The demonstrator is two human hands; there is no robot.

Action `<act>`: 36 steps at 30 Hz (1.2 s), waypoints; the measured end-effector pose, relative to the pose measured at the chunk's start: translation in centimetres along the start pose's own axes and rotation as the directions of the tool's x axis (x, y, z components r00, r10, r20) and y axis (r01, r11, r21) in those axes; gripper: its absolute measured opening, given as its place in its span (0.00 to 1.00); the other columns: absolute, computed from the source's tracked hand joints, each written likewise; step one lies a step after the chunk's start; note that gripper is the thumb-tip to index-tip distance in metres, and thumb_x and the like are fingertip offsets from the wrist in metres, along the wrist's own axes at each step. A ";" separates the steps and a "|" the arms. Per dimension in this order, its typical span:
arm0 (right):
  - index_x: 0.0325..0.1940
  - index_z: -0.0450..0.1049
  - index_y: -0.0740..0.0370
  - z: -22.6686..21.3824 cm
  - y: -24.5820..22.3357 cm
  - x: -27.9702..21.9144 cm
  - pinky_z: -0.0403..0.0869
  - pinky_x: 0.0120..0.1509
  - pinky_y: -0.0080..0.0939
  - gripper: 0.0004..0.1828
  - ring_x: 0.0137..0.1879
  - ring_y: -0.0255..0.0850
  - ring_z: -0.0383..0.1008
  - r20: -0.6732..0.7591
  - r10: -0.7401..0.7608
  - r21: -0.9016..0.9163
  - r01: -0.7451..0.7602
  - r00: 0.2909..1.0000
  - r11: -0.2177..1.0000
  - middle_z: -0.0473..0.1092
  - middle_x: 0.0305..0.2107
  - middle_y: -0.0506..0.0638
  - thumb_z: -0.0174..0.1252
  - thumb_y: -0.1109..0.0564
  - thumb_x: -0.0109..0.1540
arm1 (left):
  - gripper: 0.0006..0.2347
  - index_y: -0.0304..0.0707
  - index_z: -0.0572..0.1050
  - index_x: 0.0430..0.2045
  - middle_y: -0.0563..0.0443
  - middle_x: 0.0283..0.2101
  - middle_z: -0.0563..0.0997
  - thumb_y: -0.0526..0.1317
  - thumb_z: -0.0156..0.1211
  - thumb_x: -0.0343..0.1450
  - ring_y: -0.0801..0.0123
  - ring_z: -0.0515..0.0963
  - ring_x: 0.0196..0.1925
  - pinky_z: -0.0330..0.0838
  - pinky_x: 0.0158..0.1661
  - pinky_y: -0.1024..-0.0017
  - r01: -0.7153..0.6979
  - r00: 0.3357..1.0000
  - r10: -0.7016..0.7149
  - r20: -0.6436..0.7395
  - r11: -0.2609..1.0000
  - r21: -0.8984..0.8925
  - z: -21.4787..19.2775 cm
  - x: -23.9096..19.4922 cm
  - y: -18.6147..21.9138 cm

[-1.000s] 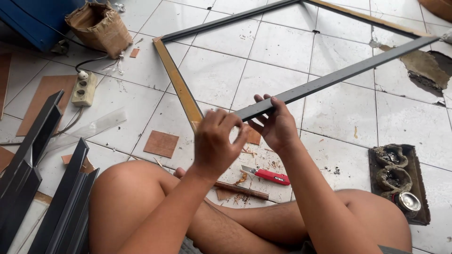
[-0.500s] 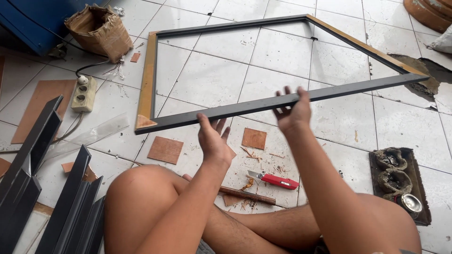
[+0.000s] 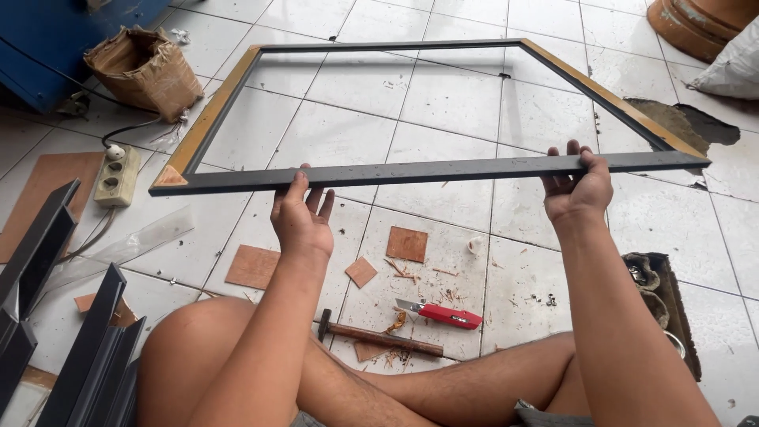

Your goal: Reinforcing the corners of a picture frame by gluing and hammering small wooden blocks into the joints.

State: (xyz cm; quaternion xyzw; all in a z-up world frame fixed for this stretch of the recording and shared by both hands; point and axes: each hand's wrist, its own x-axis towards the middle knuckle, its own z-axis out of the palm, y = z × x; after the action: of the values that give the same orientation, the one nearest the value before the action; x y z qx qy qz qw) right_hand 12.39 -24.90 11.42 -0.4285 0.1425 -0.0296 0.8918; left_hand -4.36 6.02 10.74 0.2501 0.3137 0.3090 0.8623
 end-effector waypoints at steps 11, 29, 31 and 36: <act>0.38 0.63 0.49 2.0 1.2 -0.9 0.75 0.54 0.58 0.15 0.44 0.46 0.74 -0.055 -0.091 0.272 0.103 0.994 0.957 0.71 0.39 0.40 0.52 0.59 0.49 | 0.14 0.45 0.65 0.43 0.56 0.49 0.69 0.44 0.54 0.66 0.58 0.71 0.50 0.63 0.49 0.50 0.051 0.976 -0.071 0.208 0.994 0.100 5.7 14.4 -2.7; 0.57 0.52 0.51 7.0 9.1 -4.4 0.68 0.56 0.51 0.32 0.52 0.43 0.65 0.093 -0.081 0.113 0.071 0.992 0.991 0.59 0.52 0.46 0.56 0.61 0.52 | 0.23 0.43 0.60 0.51 0.51 0.52 0.66 0.43 0.57 0.62 0.54 0.68 0.53 0.53 0.51 0.55 0.177 0.873 -0.330 0.359 0.900 0.397 12.7 5.7 -13.1; 0.65 0.44 0.53 5.3 8.6 -5.8 0.66 0.58 0.48 0.41 0.56 0.41 0.62 0.285 -0.009 -0.127 0.047 0.958 0.991 0.55 0.57 0.49 0.58 0.58 0.54 | 0.19 0.45 0.62 0.48 0.56 0.48 0.70 0.43 0.56 0.63 0.56 0.68 0.51 0.54 0.49 0.57 0.188 0.889 -0.315 0.332 0.913 0.362 12.0 7.3 -12.6; 0.46 0.66 0.58 -2.2 8.8 -2.0 0.74 0.49 0.43 0.19 0.45 0.43 0.71 -0.001 0.289 0.349 -0.270 0.957 0.897 0.67 0.43 0.48 0.36 0.49 0.59 | 0.18 0.49 0.60 0.44 0.62 0.42 0.75 0.45 0.56 0.63 0.58 0.69 0.47 0.56 0.47 0.56 0.181 0.936 -0.245 0.254 0.950 0.254 10.6 9.8 -10.5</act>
State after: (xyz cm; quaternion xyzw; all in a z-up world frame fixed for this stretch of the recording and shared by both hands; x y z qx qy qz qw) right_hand 9.30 -20.67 3.80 -0.2394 0.2187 0.0629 0.9439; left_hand 12.97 3.12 7.59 0.3524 0.2460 0.1366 0.8926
